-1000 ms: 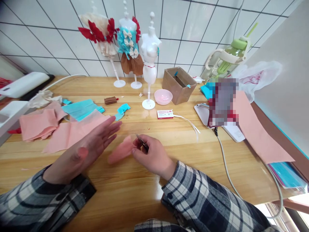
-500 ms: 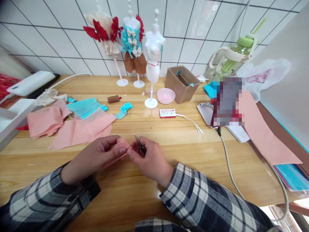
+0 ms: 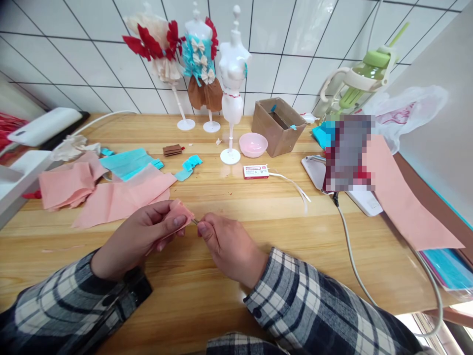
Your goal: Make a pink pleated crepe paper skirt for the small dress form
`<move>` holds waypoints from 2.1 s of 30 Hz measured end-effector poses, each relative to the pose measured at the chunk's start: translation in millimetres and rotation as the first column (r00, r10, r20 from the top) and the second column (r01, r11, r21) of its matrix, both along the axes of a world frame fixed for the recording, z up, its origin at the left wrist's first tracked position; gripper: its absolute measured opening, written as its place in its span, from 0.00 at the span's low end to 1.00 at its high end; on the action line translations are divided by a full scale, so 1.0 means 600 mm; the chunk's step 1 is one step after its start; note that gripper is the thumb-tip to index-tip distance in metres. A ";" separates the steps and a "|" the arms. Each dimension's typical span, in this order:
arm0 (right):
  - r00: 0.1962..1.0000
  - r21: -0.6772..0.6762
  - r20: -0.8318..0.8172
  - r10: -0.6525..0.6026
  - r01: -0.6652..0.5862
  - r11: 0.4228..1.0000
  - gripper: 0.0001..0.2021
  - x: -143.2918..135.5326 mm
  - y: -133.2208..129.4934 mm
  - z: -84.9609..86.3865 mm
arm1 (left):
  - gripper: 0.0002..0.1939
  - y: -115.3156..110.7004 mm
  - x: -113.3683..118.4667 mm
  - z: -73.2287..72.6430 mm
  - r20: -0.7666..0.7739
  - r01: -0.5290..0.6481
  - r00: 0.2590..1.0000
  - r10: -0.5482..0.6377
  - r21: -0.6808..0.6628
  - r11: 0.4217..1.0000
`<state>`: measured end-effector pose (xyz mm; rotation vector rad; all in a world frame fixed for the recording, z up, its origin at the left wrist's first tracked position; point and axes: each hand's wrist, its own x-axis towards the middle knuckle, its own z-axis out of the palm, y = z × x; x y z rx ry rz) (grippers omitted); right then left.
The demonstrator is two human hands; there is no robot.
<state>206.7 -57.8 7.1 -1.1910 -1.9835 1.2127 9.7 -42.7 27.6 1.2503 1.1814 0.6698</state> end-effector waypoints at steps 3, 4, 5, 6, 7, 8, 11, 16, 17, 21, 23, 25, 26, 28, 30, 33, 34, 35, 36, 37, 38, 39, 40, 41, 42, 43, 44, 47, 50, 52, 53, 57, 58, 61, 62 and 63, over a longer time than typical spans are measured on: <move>1.000 -0.009 -0.013 -0.007 0.007 1.000 0.18 0.000 -0.001 -0.001 | 0.17 0.000 -0.002 -0.002 -0.013 0.012 1.000 -0.012 0.007 1.000; 1.000 -0.011 -0.012 -0.007 0.007 1.000 0.17 0.000 0.000 -0.001 | 0.17 0.000 -0.003 -0.002 -0.019 0.016 1.000 -0.016 0.004 1.000; 1.000 -0.012 -0.008 -0.007 0.007 1.000 0.17 0.000 0.000 -0.001 | 0.17 0.000 -0.003 -0.003 -0.025 0.017 1.000 -0.017 -0.002 1.000; 1.000 -0.012 -0.005 -0.006 0.006 1.000 0.17 0.000 0.000 -0.001 | 0.17 0.000 -0.003 -0.003 -0.033 0.019 0.999 -0.020 -0.012 1.000; 1.000 -0.011 -0.001 -0.005 0.005 1.000 0.16 0.000 0.001 -0.001 | 0.17 0.000 -0.003 -0.003 -0.039 0.022 0.999 -0.022 -0.023 1.000; 1.000 -0.008 0.001 -0.003 0.003 1.000 0.16 0.000 0.002 0.000 | 0.17 0.000 -0.002 -0.003 -0.044 0.024 0.999 -0.025 -0.031 0.999; 1.000 0.005 0.003 0.005 -0.005 1.000 0.16 0.000 0.002 0.000 | 0.17 -0.002 0.001 -0.001 -0.051 0.029 0.998 -0.031 -0.041 0.999; 1.000 -0.007 -0.001 0.000 0.000 1.000 0.16 -0.001 0.001 0.000 | 0.17 -0.005 0.007 0.000 -0.042 0.030 0.999 -0.031 -0.028 0.999; 1.000 -0.011 -0.003 0.002 -0.002 1.000 0.16 -0.002 0.001 -0.001 | 0.17 -0.006 0.008 0.000 -0.041 0.028 0.999 -0.029 -0.025 0.999; 0.999 -0.021 -0.050 0.004 -0.005 1.000 0.15 -0.007 -0.004 -0.006 | 0.15 -0.010 0.015 -0.007 0.042 0.006 0.999 -0.005 -0.028 1.000; 0.997 -0.013 -0.081 -0.016 0.015 1.000 0.14 -0.011 -0.007 -0.010 | 0.13 -0.014 0.021 -0.011 0.144 -0.023 0.989 0.029 -0.045 0.999; 0.994 -0.006 -0.100 -0.050 0.050 0.999 0.14 -0.015 -0.011 -0.012 | 0.12 -0.018 0.029 -0.015 0.252 -0.069 0.964 0.087 -0.081 0.994; 0.992 -0.005 -0.107 -0.068 0.067 0.998 0.13 -0.016 -0.012 -0.013 | 0.12 -0.020 0.033 -0.017 0.302 -0.094 0.945 0.122 -0.104 0.990; 0.989 -0.009 -0.119 -0.089 0.089 0.996 0.13 -0.018 -0.014 -0.015 | 0.10 -0.023 0.039 -0.020 0.390 -0.134 0.903 0.181 -0.146 0.980; 0.987 -0.020 -0.129 -0.096 0.094 0.995 0.14 -0.019 -0.017 -0.015 | 0.09 -0.024 0.042 -0.022 0.458 -0.146 0.864 0.210 -0.173 0.974; 0.985 -0.048 -0.135 -0.105 0.099 0.994 0.15 -0.020 -0.020 -0.015 | 0.07 -0.025 0.045 -0.021 0.514 -0.145 0.829 0.221 -0.185 0.972; 0.985 -0.055 -0.134 -0.107 0.101 0.993 0.16 -0.021 -0.020 -0.015 | 0.07 -0.026 0.046 -0.019 0.521 -0.146 0.824 0.223 -0.186 0.972; 0.986 -0.060 -0.131 -0.106 0.098 0.993 0.16 -0.021 -0.021 -0.015 | 0.07 -0.026 0.046 -0.018 0.527 -0.148 0.820 0.225 -0.185 0.972; 0.986 -0.063 -0.128 -0.103 0.095 0.993 0.16 -0.021 -0.021 -0.014 | 0.08 -0.027 0.047 -0.017 0.529 -0.149 0.818 0.226 -0.185 0.971; 0.987 -0.064 -0.126 -0.101 0.094 0.994 0.16 -0.022 -0.022 -0.014 | 0.08 -0.027 0.047 -0.016 0.528 -0.149 0.818 0.227 -0.186 0.971; 0.987 -0.064 -0.125 -0.102 0.095 0.993 0.16 -0.022 -0.021 -0.014 | 0.08 -0.027 0.047 -0.015 0.526 -0.147 0.820 0.224 -0.186 0.972; 0.986 -0.063 -0.128 -0.105 0.098 0.993 0.16 -0.022 -0.021 -0.013 | 0.08 -0.027 0.046 -0.015 0.520 -0.145 0.825 0.221 -0.183 0.972; 0.985 -0.063 -0.131 -0.109 0.101 0.993 0.16 -0.022 -0.021 -0.013 | 0.08 -0.027 0.045 -0.016 0.512 -0.144 0.831 0.218 -0.179 0.973; 0.984 -0.063 -0.136 -0.112 0.104 0.993 0.16 -0.022 -0.021 -0.013 | 0.08 -0.027 0.044 -0.017 0.504 -0.144 0.837 0.214 -0.175 0.974; 0.983 -0.063 -0.141 -0.114 0.106 0.992 0.16 -0.022 -0.020 -0.013 | 0.07 -0.026 0.043 -0.019 0.496 -0.144 0.842 0.211 -0.170 0.975; 0.983 -0.061 -0.145 -0.116 0.108 0.992 0.16 -0.022 -0.020 -0.013 | 0.07 -0.026 0.041 -0.020 0.489 -0.145 0.847 0.208 -0.165 0.976; 0.982 -0.058 -0.148 -0.118 0.110 0.992 0.16 -0.023 -0.020 -0.013 | 0.07 -0.026 0.041 -0.021 0.482 -0.146 0.851 0.208 -0.164 0.976; 0.979 -0.046 -0.156 -0.130 0.125 0.991 0.15 -0.023 -0.020 -0.013 | 0.08 -0.027 0.041 -0.023 0.475 -0.153 0.853 0.216 -0.169 0.974; 0.978 -0.044 -0.153 -0.140 0.135 0.990 0.15 -0.024 -0.021 -0.013 | 0.10 -0.029 0.045 -0.021 0.504 -0.157 0.832 0.233 -0.190 0.969; 0.979 -0.045 -0.151 -0.140 0.135 0.990 0.16 -0.024 -0.021 -0.012 | 0.11 -0.030 0.047 -0.018 0.520 -0.161 0.817 0.249 -0.209 0.965; 0.979 -0.045 -0.152 -0.138 0.133 0.990 0.16 -0.024 -0.021 -0.011 | 0.11 -0.031 0.048 -0.017 0.524 -0.160 0.814 0.252 -0.215 0.963; 0.979 -0.036 -0.160 -0.122 0.118 0.992 0.16 -0.024 -0.022 -0.010 | 0.10 -0.030 0.047 -0.016 0.519 -0.144 0.822 0.234 -0.207 0.968; 0.981 -0.037 -0.152 -0.117 0.113 0.993 0.16 -0.023 -0.022 -0.009 | 0.10 -0.030 0.046 -0.017 0.511 -0.148 0.828 0.233 -0.202 0.968; 0.986 -0.049 -0.117 -0.114 0.109 0.993 0.16 -0.023 -0.022 -0.010 | 0.10 -0.028 0.043 -0.019 0.467 -0.180 0.848 0.252 -0.193 0.965; 0.987 -0.053 -0.107 -0.117 0.111 0.992 0.16 -0.022 -0.022 -0.010 | 0.10 -0.028 0.042 -0.020 0.455 -0.190 0.852 0.259 -0.192 0.963; 0.988 -0.056 -0.100 -0.118 0.113 0.992 0.16 -0.022 -0.022 -0.010 | 0.10 -0.028 0.042 -0.020 0.447 -0.199 0.854 0.266 -0.191 0.961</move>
